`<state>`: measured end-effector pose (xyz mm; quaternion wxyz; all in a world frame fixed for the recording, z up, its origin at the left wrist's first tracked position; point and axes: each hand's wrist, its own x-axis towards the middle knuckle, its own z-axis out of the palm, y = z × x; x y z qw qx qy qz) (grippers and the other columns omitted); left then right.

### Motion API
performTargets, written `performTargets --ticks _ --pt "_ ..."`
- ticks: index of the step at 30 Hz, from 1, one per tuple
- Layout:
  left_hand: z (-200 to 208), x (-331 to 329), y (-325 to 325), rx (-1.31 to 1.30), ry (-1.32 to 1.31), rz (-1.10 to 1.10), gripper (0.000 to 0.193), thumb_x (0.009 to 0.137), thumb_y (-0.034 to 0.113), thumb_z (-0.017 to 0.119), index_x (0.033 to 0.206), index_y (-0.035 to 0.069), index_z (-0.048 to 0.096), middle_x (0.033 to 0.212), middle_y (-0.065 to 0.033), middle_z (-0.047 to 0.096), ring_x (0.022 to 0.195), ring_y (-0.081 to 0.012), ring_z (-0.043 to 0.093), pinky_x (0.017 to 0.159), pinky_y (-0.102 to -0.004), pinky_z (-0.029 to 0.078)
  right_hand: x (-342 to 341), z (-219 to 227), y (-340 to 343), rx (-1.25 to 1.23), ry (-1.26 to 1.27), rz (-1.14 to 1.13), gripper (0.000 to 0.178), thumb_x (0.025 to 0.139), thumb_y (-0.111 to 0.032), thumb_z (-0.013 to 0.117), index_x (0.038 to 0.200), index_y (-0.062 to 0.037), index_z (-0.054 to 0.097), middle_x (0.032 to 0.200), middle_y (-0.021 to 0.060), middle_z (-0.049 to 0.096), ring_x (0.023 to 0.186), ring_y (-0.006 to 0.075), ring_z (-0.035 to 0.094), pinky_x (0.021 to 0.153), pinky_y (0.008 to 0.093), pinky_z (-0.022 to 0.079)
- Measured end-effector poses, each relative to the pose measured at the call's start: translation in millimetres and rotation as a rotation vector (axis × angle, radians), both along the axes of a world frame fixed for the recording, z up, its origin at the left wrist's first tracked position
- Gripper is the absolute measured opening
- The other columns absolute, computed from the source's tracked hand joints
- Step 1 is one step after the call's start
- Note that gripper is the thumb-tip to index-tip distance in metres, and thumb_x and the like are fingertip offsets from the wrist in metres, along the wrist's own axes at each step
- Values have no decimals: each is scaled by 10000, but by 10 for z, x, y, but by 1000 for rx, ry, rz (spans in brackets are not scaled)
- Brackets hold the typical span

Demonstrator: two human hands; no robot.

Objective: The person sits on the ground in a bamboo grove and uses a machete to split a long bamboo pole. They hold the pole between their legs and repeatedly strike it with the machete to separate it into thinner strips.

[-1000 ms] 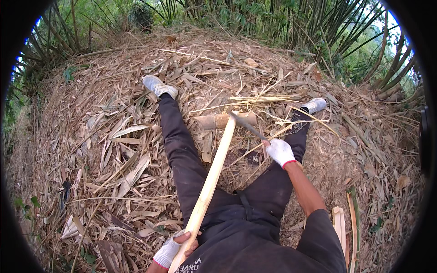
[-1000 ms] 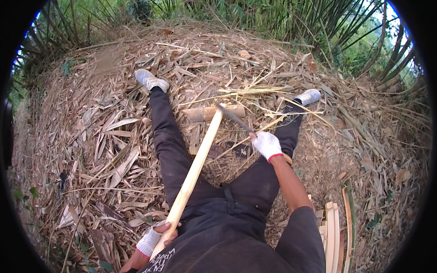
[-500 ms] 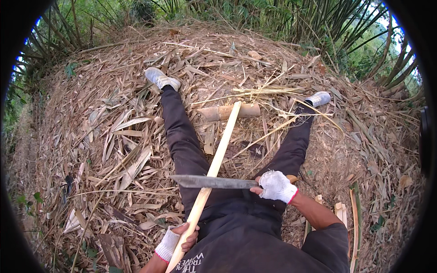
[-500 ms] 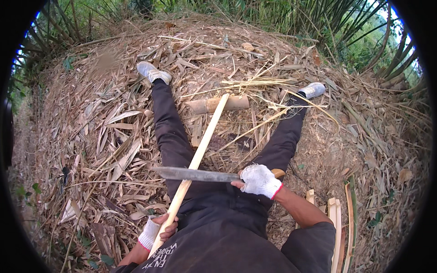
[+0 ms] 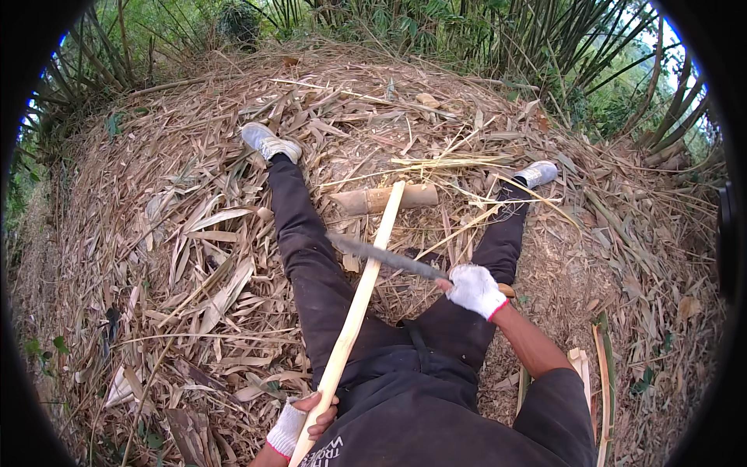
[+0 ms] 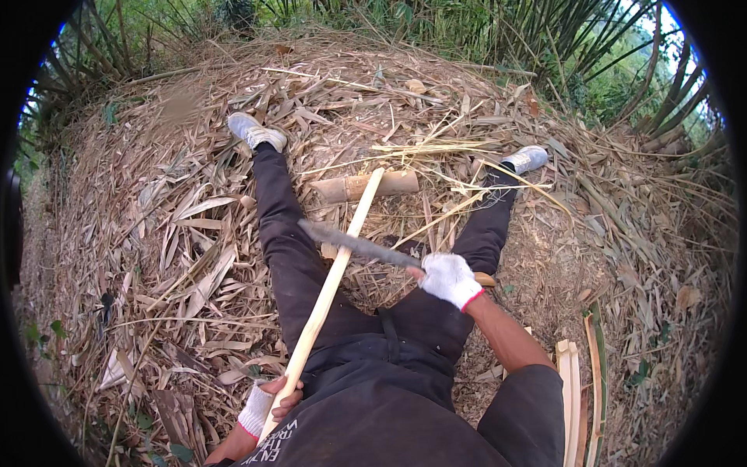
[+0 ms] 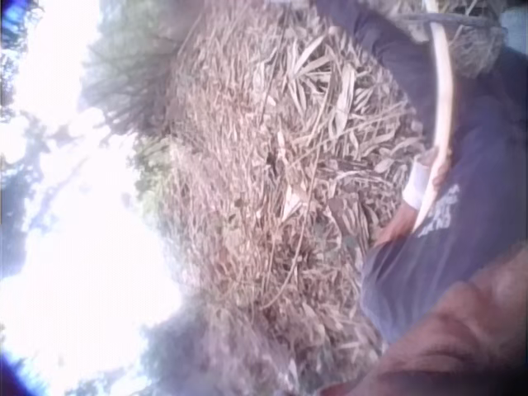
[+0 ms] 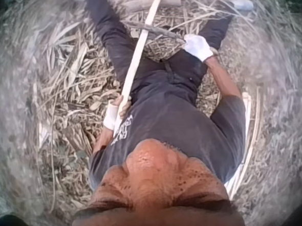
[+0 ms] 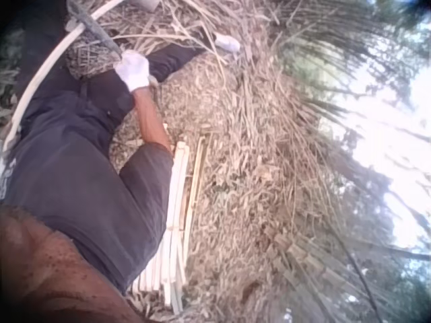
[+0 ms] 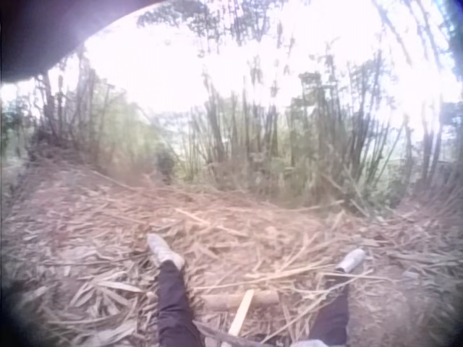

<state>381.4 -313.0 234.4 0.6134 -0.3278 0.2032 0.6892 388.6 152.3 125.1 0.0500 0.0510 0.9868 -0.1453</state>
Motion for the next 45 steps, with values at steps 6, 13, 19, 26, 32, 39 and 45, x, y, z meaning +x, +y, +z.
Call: performTargets --ticks 6,13,19,26,32,39,45 --pt "2 -84 -35 45 -7 -16 421 1049 380 499 1202 -11 533 730 -58 464 467 -109 395 380 -249 360 -425 -184 341 -7 -131 -170 567 979 -542 511 839 -27 701 831 217 706 817 417 691 744 505 547" --pt "88 -90 -15 -12 12 -53 435 1024 395 541 1205 0 533 714 -64 462 466 -129 400 390 -261 361 -587 -344 645 -26 -180 -348 580 988 -535 505 844 -12 710 852 244 703 857 428 688 795 512 538" --pt "40 -124 -29 -37 49 -106 451 1013 403 561 1219 2 532 747 -114 531 490 -166 472 411 -290 404 -734 -296 616 -47 -215 -365 568 971 -549 526 853 -27 717 860 233 708 855 440 684 797 516 535" --pt "91 -144 -8 -72 69 -120 457 1008 402 566 1218 -3 533 741 -108 514 510 -172 486 424 -295 417 -777 -443 614 -43 -209 -395 569 981 -551 504 863 -38 719 842 231 706 838 426 694 773 515 547" --pt "-33 -64 -131 -62 1 -84 454 1011 384 565 1215 -20 524 741 -112 508 512 -174 481 429 -298 423 -759 -403 549 -11 -202 -279 575 979 -563 505 870 -38 712 840 228 707 837 423 695 767 523 548" --pt "-35 -106 -131 -71 -19 -78 456 999 383 590 1218 -10 521 752 -121 522 512 -183 497 425 -310 430 -792 -307 446 -4 -199 -198 599 983 -571 485 868 -31 716 850 241 708 863 439 692 788 521 549" --pt "-23 -77 -148 -69 16 -113 486 991 383 598 1242 -23 507 782 -112 524 526 -178 507 435 -299 442 -817 -533 796 -27 -222 -459 615 986 -556 481 890 -2 732 891 263 705 885 451 686 802 523 541"
